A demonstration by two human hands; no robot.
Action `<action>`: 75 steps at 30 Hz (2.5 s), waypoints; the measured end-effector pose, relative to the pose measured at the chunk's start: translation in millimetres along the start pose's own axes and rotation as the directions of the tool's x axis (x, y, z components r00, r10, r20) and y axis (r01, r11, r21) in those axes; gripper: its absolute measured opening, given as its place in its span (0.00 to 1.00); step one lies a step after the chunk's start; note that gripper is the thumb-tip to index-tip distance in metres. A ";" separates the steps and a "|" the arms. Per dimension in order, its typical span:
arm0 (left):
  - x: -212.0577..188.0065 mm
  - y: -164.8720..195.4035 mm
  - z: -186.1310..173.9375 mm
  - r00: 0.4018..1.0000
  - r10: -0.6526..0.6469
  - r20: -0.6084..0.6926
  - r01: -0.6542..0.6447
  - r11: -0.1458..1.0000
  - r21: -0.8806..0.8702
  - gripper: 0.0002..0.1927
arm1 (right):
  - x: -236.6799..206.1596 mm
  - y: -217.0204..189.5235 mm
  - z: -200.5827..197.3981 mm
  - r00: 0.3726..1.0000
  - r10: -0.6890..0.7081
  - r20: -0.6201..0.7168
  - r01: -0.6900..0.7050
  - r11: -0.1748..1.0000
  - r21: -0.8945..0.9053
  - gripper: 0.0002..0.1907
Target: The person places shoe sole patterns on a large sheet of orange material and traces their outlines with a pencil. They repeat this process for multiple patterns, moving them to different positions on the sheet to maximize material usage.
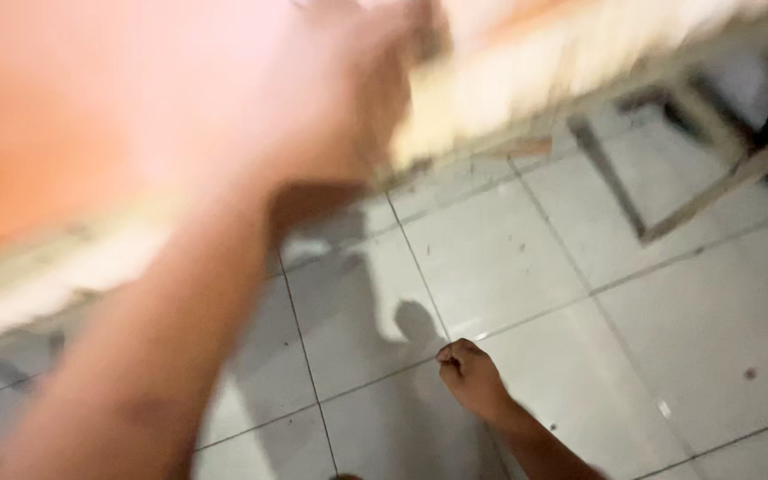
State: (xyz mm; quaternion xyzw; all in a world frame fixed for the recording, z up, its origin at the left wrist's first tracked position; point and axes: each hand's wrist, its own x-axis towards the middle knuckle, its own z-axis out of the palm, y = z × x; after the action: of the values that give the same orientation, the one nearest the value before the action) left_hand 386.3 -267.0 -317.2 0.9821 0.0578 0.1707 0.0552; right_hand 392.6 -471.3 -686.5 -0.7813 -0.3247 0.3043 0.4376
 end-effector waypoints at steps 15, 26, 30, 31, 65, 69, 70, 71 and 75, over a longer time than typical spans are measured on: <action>18.0 -16.2 -28.2 0.995 0.033 -0.092 -0.046 0.989 -0.142 0.25 | 145.5 -407.9 -265.6 0.925 -0.380 -0.002 0.356 0.862 0.360 0.06; 6.2 -20.9 -15.8 0.988 0.007 -0.157 -0.036 0.983 -0.179 0.28 | 190.3 -386.4 -234.1 0.979 -0.111 0.172 0.049 0.943 0.330 0.10; 14.3 -1.2 -10.6 0.989 -0.039 -0.143 0.029 0.997 -0.071 0.30 | 178.8 -404.8 -244.9 0.901 -0.378 0.213 0.390 0.921 -0.015 0.09; 17.4 8.8 -7.9 0.989 -0.062 -0.133 0.060 0.998 -0.020 0.30 | 174.3 -407.5 -248.5 0.850 -0.472 0.234 0.510 0.848 -0.145 0.09; 28.1 51.2 -1.8 0.923 -0.260 0.284 0.297 0.950 -0.095 0.29 | 142.7 -453.1 -220.2 0.731 -0.335 0.595 0.606 0.719 -0.340 0.13; 30.2 52.0 -13.5 0.940 -0.290 0.182 0.300 0.953 -0.033 0.30 | 143.6 -457.5 -225.4 0.736 -0.394 0.550 0.647 0.649 -0.401 0.11; 31.4 52.0 -16.5 0.944 -0.301 0.136 0.306 0.952 -0.014 0.30 | 144.8 -458.8 -227.8 0.738 -0.415 0.532 0.655 0.630 -0.417 0.11; 32.4 51.9 -19.3 0.946 -0.301 0.123 0.306 0.952 -0.028 0.31 | 146.4 -459.8 -230.3 0.744 -0.425 0.516 0.652 0.631 -0.420 0.10; 34.2 51.1 -27.4 0.951 -0.273 0.146 0.277 0.961 -0.010 0.29 | 152.1 -460.4 -244.8 0.758 -0.465 0.458 0.649 0.603 -0.464 0.09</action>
State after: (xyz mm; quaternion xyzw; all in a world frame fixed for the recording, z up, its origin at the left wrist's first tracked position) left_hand 413.7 -310.5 -273.8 0.9732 0.1872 0.0914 0.0973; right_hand 559.5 -285.7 -204.0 -0.6808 -0.6932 0.1429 0.1886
